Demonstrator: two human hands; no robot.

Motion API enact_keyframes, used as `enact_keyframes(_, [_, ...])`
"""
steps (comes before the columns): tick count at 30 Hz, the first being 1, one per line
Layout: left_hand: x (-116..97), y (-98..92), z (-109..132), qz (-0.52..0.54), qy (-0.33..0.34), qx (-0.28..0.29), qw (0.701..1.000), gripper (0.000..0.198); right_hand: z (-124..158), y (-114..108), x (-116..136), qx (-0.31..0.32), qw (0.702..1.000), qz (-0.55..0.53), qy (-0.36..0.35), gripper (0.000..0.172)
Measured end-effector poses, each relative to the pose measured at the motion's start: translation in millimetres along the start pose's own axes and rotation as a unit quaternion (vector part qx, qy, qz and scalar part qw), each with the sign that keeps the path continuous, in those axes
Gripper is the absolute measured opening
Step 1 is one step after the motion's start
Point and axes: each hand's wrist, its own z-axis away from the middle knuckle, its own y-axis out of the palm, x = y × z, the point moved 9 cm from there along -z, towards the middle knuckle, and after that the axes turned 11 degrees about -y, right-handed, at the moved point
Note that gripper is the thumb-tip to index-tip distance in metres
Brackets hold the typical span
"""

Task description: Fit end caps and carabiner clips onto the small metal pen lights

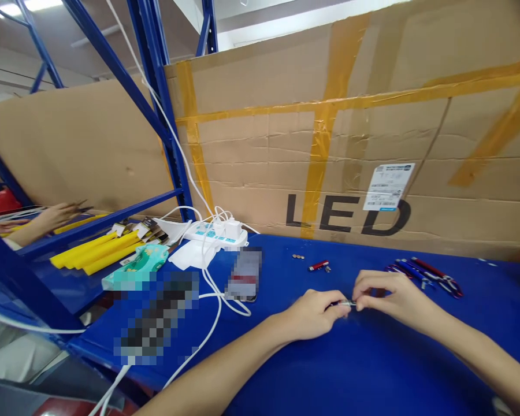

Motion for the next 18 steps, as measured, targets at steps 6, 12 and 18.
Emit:
enact_keyframes(6, [0.6, -2.6, 0.3, -0.043, 0.005, -0.036, 0.998, 0.026, 0.3, 8.1, 27.0, 0.060, 0.989, 0.117, -0.073, 0.051])
enact_keyframes(12, [-0.5, -7.5, 2.3, -0.097, 0.018, -0.076, 0.992, 0.020, 0.7, 21.0, 16.8, 0.028, 0.999, 0.022, 0.031, 0.051])
enact_keyframes(18, [-3.1, -9.1, -0.5, -0.114, 0.041, -0.094, 0.988, 0.019, 11.2, 44.0, -13.1, 0.010, 0.950, -0.220, 0.221, 0.052])
